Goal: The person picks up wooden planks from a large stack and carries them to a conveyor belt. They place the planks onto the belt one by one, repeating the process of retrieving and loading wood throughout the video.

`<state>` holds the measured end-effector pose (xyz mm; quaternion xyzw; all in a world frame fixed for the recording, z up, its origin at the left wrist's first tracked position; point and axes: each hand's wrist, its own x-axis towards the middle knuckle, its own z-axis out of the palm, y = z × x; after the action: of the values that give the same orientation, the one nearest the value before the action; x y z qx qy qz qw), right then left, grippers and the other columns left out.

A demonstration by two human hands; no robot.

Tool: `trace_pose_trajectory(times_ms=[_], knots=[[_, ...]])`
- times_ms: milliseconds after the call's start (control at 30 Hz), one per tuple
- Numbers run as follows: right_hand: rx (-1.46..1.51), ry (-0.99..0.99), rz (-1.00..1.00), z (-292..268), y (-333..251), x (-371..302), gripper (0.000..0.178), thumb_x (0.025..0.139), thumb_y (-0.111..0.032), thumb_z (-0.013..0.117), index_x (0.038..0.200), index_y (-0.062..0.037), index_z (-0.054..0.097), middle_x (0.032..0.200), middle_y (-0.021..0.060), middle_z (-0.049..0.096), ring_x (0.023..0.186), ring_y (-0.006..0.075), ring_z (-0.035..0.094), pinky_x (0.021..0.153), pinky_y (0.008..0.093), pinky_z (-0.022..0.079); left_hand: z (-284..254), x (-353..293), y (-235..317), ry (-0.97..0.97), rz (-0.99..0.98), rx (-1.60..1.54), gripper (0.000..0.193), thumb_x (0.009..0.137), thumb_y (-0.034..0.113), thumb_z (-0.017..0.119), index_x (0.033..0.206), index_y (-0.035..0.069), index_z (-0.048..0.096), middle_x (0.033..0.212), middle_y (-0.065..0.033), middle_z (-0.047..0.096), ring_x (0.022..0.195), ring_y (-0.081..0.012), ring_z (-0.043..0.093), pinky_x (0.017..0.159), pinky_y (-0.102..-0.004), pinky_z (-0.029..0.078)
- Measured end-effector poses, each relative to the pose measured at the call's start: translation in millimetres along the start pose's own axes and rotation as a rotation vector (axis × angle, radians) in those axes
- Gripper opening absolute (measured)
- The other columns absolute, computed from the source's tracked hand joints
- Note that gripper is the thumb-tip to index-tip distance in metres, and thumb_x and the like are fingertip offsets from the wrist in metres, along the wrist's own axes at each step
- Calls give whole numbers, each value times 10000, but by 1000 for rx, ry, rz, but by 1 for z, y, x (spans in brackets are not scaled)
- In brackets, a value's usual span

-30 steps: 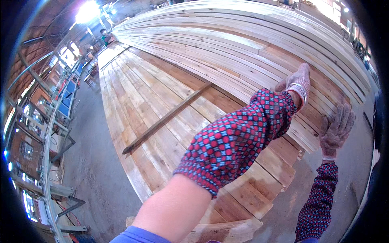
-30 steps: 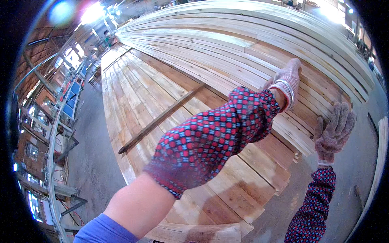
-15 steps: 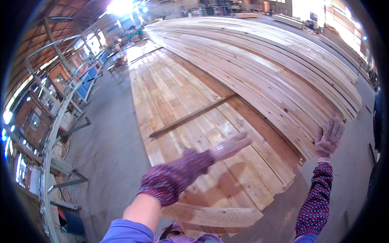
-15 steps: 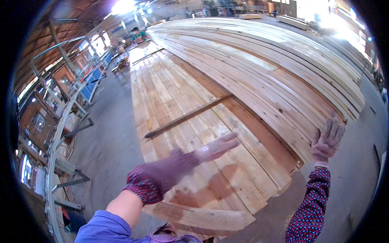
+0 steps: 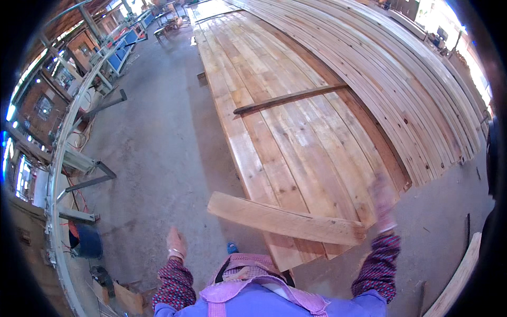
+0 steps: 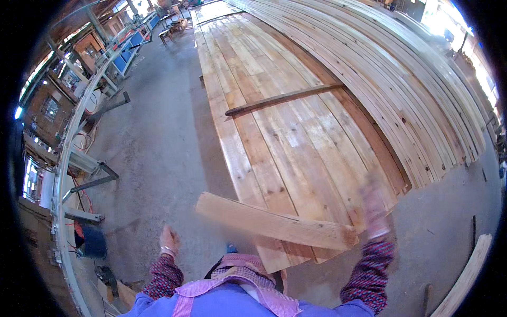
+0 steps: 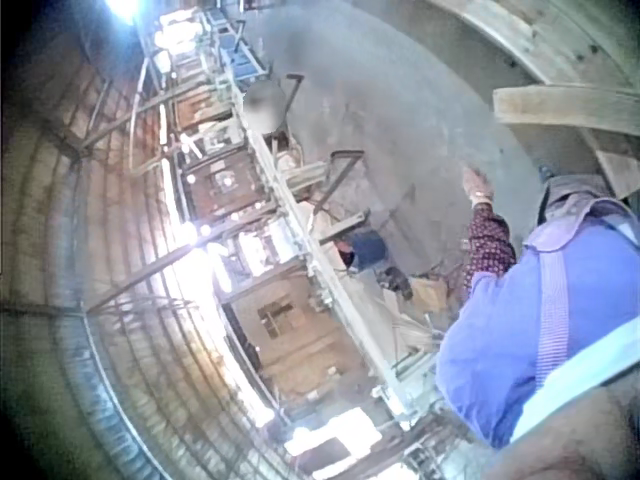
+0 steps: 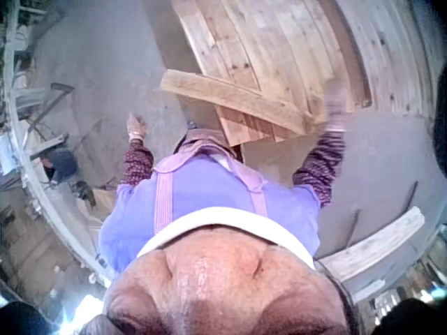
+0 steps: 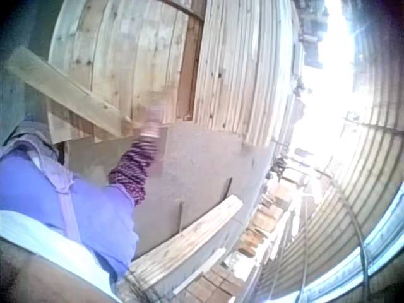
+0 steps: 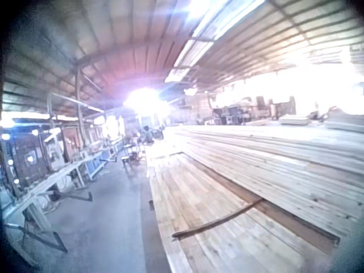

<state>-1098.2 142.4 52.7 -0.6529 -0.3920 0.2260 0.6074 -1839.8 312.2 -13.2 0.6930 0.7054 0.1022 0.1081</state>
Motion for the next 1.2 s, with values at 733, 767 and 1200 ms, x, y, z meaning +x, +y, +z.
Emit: trace_pose_trajectory(times_ms=[733, 767, 1200], knots=[[-1500, -450, 253, 283, -174, -136, 1063, 547, -542, 848, 1426, -132, 412, 1219, 159, 582, 1143, 327, 555, 1003, 418, 435, 116, -38, -211, -584, 526, 216, 362, 834, 84, 605, 1195, 77, 592, 1147, -149, 648, 1073, -322, 619, 902, -426, 500], [-1503, -454, 269, 283, -171, -135, 1077, 541, -537, 855, 1428, -125, 405, 1216, 165, 580, 1140, 329, 554, 1001, 418, 435, 117, -47, -225, -562, 573, 132, 353, 834, 86, 605, 1186, 70, 592, 1124, -153, 658, 1029, -325, 641, 870, -429, 516], [-1253, -551, 349, 304, -173, -92, 1098, 619, -531, 814, 1436, 36, 350, 1338, 251, 498, 1253, 408, 465, 1097, 463, 348, 142, -14, -213, -637, 323, -31, 285, 850, 132, 549, 1108, 32, 615, 1058, -193, 672, 971, -384, 652, 813, -474, 530]])
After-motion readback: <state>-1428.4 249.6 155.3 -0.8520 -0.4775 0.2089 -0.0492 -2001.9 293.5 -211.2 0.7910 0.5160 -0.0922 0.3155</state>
